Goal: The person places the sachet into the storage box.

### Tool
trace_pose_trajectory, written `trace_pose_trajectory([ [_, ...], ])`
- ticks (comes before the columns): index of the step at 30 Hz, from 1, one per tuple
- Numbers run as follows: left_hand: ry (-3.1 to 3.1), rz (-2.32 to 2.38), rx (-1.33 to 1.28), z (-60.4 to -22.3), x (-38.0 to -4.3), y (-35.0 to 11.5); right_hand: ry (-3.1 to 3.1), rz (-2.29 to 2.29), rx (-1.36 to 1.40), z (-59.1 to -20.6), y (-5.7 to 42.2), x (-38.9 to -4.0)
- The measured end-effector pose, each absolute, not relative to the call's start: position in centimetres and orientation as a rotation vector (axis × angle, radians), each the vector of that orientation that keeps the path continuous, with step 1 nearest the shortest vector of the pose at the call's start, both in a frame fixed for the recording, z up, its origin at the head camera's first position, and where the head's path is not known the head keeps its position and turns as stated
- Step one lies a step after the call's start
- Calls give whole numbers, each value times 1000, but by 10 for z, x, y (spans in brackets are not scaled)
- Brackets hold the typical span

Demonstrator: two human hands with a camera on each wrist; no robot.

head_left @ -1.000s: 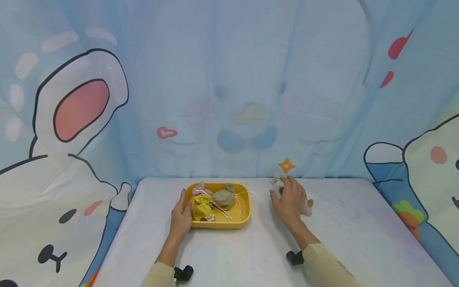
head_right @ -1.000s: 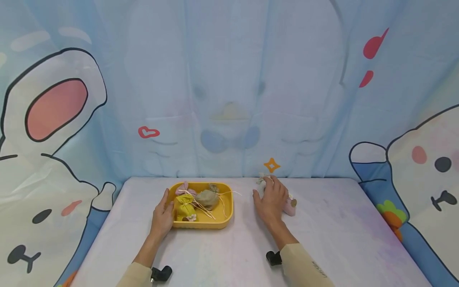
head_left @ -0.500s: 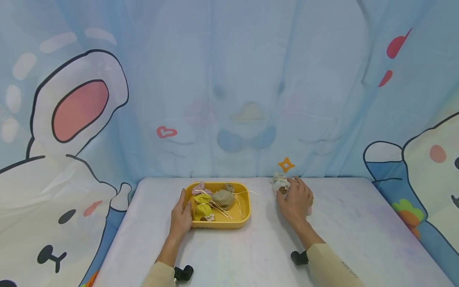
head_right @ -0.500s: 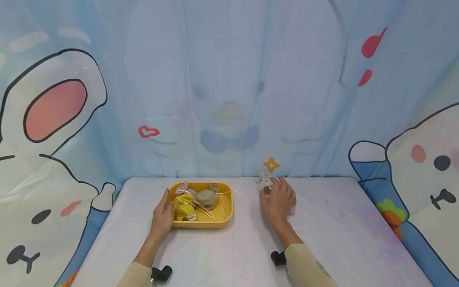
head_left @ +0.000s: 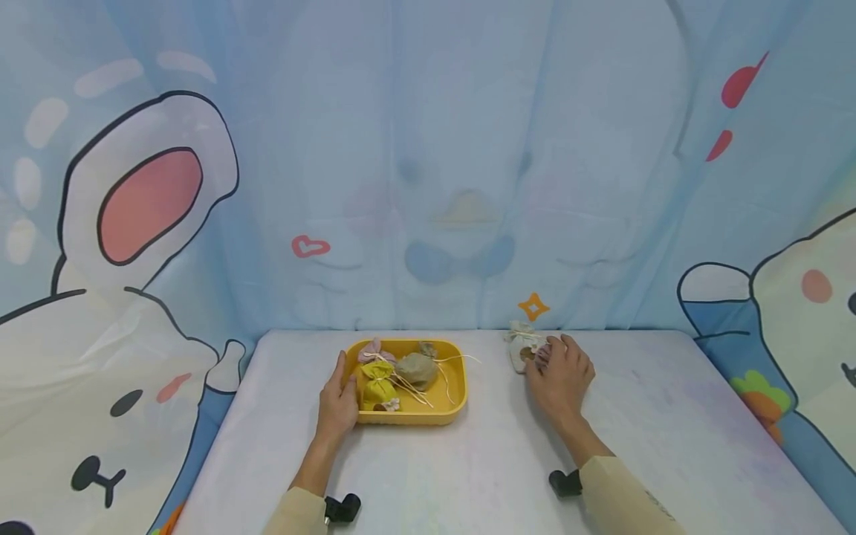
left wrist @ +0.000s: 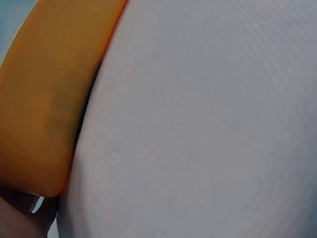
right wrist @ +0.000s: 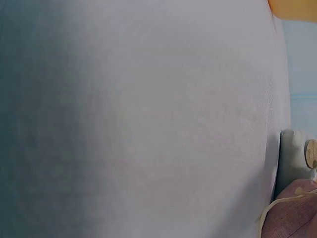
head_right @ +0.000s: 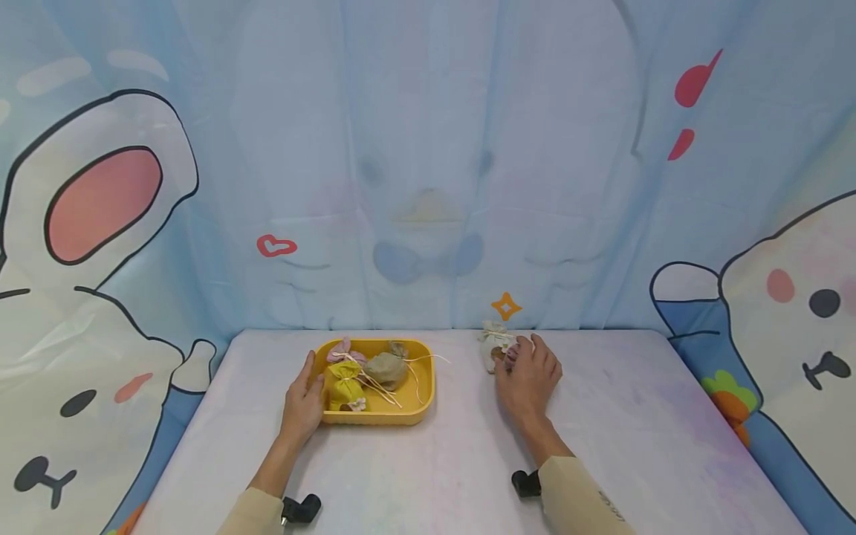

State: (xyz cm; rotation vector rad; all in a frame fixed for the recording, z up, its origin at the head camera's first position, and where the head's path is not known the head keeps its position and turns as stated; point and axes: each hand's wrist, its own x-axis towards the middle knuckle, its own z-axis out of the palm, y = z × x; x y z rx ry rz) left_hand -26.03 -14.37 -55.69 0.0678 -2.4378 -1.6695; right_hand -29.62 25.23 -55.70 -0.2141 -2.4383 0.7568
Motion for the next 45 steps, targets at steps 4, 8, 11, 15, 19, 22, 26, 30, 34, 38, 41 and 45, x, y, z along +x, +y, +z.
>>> trace_pose_trajectory([
  [4, -2440, -1674, 62, -558, -261, -144, -2459, 765, -244, -558, 254, -296],
  [8, -2444, -1680, 62, -558, -261, -144, -2487, 777, -276, -558, 255, -296],
  [11, -2444, -1680, 58, -559, -261, -144, -2507, 792, -303, -557, 255, -296],
  [15, -2441, -1679, 52, -559, -261, -144, -2545, 816, -350, -553, 254, -297],
  [19, -2440, -1667, 48, -559, -261, -145, -2600, 829, -368, -549, 255, -296],
  [22, -2442, -1658, 49, -559, -261, -145, -2642, 832, -369, -547, 256, -295],
  [26, -2442, -1665, 51, -558, -261, -144, -2690, 825, -378, -548, 256, -294],
  [30, -2439, -1666, 54, -557, -260, -144, -2734, 816, -376, -549, 255, -293],
  [34, -2441, -1663, 54, -557, -259, -144, -2750, 808, -382, -550, 256, -294],
  [38, -2442, -1671, 54, -558, -260, -144, -2730, 829, -394, -548, 259, -295],
  [41, -2436, -1675, 53, -559, -260, -144, -2718, 848, -402, -547, 261, -296],
  [45, -2428, -1673, 46, -560, -261, -144, -2703, 860, -412, -545, 262, -297],
])
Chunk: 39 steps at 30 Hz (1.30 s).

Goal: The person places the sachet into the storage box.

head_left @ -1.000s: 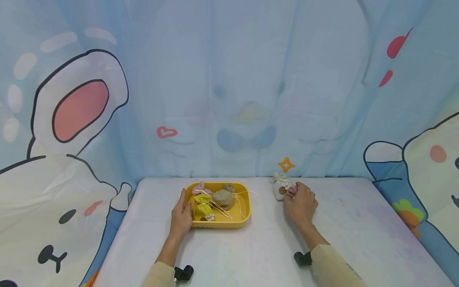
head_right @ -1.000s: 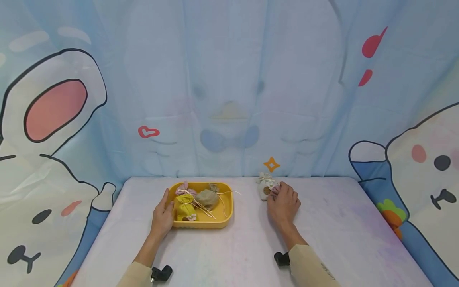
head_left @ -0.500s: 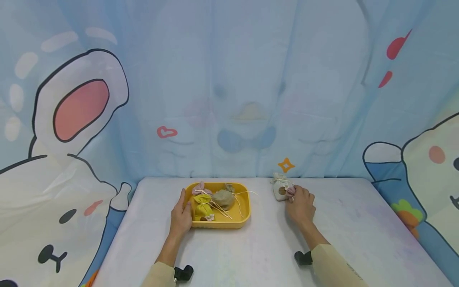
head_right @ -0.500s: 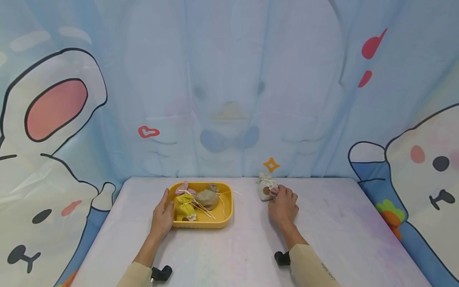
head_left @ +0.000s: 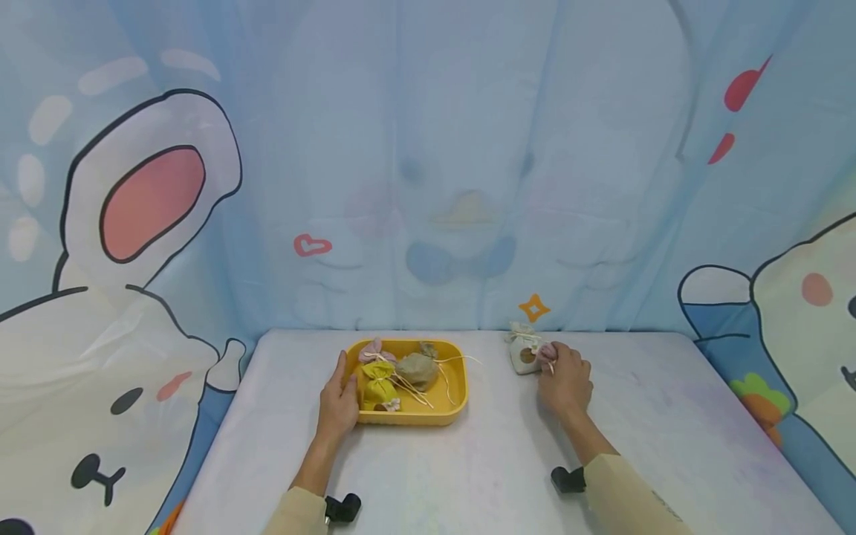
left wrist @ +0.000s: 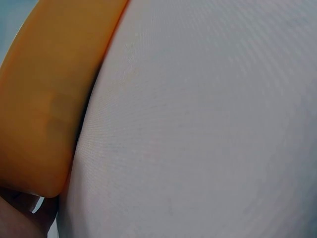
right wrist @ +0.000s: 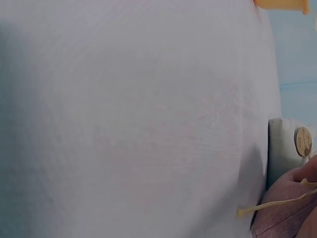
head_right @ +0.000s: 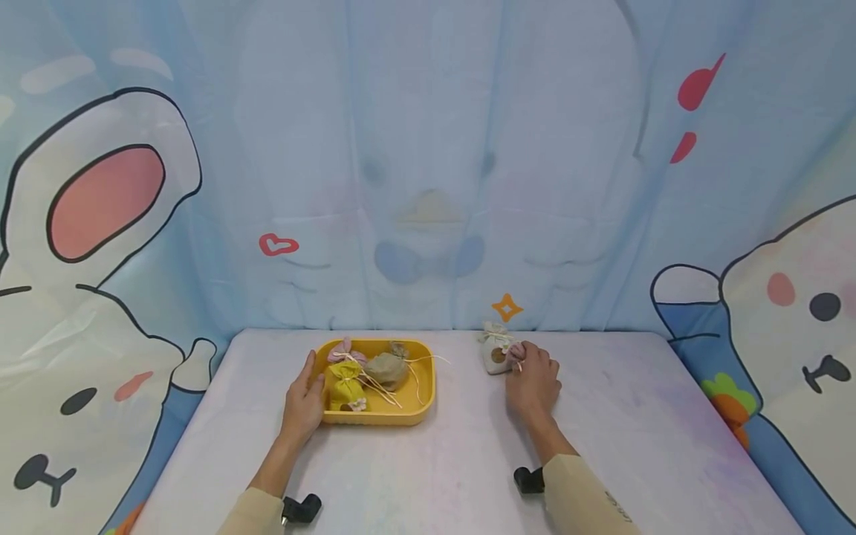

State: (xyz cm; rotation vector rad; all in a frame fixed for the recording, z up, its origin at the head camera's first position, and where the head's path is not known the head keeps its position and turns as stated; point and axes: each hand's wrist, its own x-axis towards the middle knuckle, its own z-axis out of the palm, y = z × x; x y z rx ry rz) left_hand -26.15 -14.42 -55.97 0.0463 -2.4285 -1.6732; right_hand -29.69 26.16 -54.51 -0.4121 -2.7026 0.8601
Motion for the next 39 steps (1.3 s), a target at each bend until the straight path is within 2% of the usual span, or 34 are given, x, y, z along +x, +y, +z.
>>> trace_pose_trajectory([
  [19, -2431, -1637, 22, -558, -262, -144, -2540, 829, -350, -533, 246, -298],
  [39, -2428, -1646, 28, -558, -259, -144, -2347, 937, 25, -514, 214, -295],
])
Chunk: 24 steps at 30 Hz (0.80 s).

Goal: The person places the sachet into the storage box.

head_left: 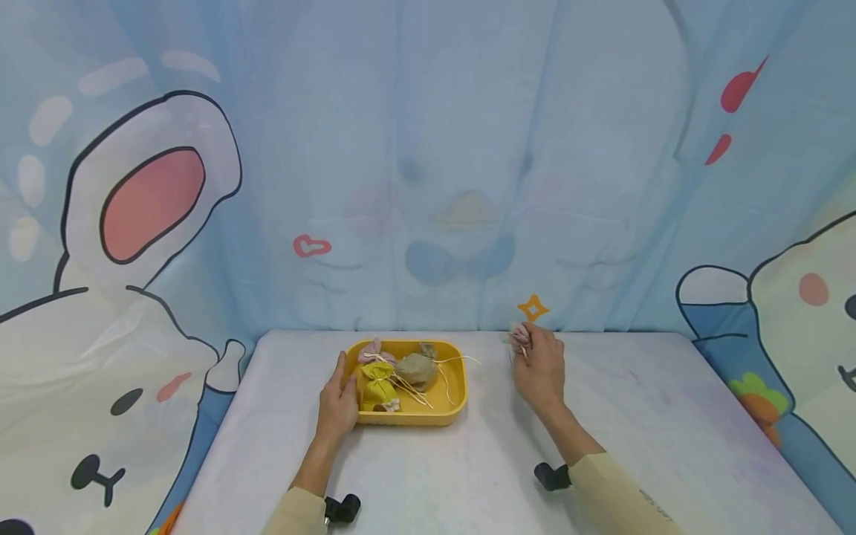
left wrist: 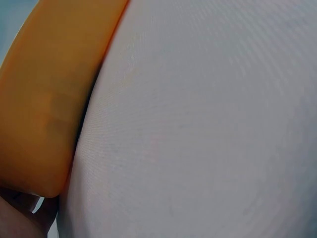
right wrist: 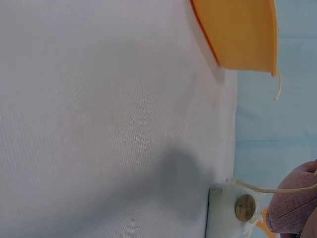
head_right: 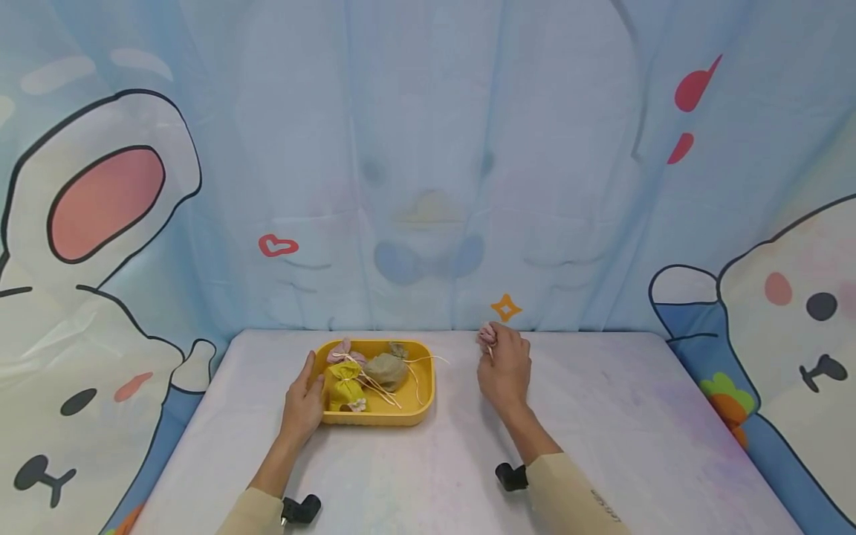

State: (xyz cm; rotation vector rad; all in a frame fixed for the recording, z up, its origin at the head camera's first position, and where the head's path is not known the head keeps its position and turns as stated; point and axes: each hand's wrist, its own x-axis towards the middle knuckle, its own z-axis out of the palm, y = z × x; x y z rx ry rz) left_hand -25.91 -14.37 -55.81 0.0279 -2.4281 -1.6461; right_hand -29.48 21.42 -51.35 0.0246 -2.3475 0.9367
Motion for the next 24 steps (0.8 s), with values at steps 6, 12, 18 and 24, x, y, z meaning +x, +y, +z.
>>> trace_pose_trajectory([
  [6, -2422, -1647, 21, -558, -259, -144, -2309, 958, 120, -512, 207, -296],
  [12, -2418, -1658, 23, -559, -260, -143, -2290, 979, 180, -510, 197, -295],
  [18, -2415, -1660, 16, -559, -261, -143, -2321, 1003, 194, -508, 191, -290],
  [24, -2410, -1665, 20, -557, -260, -143, -2386, 1047, 169, -503, 186, -286],
])
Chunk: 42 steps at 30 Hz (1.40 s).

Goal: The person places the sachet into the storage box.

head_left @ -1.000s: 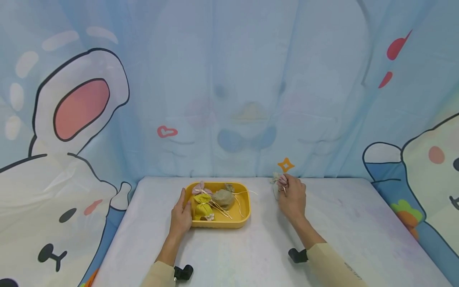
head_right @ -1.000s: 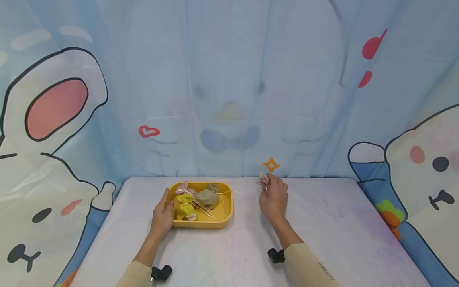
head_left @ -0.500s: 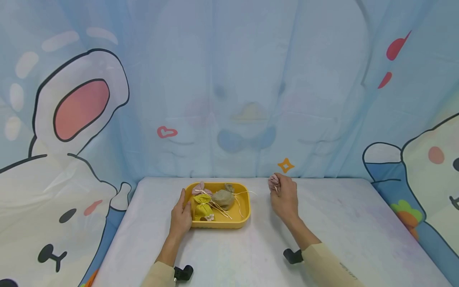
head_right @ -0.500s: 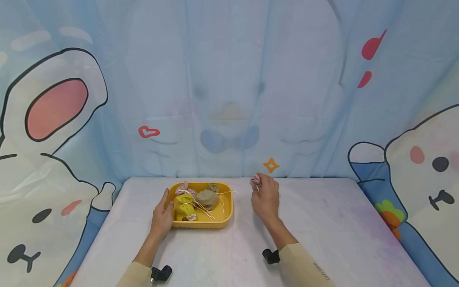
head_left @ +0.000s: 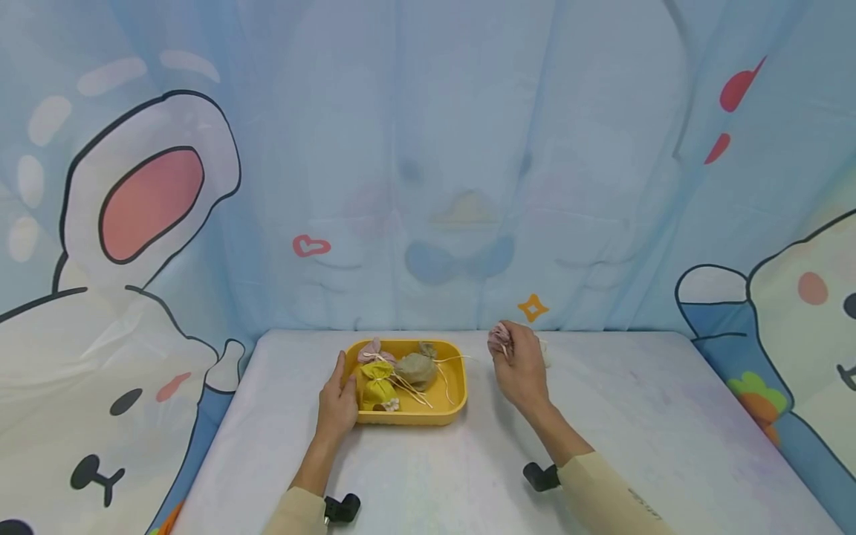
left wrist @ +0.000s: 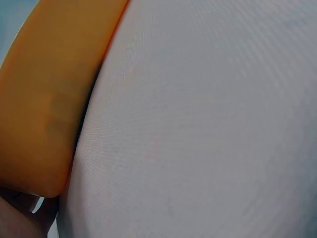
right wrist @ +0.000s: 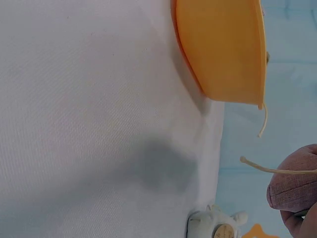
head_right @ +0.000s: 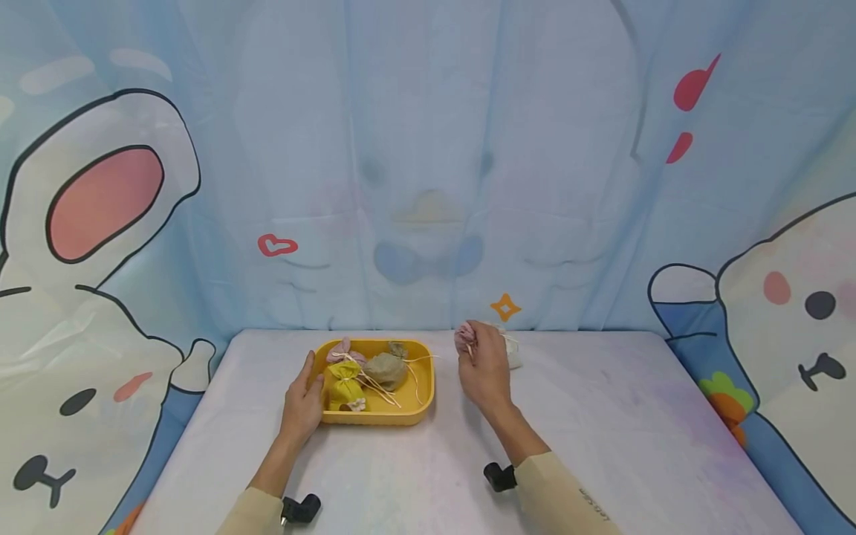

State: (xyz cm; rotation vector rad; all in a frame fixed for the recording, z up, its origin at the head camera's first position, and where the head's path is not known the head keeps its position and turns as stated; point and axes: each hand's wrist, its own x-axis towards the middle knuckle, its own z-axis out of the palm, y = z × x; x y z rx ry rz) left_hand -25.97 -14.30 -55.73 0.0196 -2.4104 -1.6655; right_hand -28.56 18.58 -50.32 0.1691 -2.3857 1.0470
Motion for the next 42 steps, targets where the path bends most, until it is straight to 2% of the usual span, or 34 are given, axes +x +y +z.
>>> trace_pose_trajectory([
  [42, -2423, -1664, 37, -559, -262, -144, -2409, 1035, 465, -488, 146, -268],
])
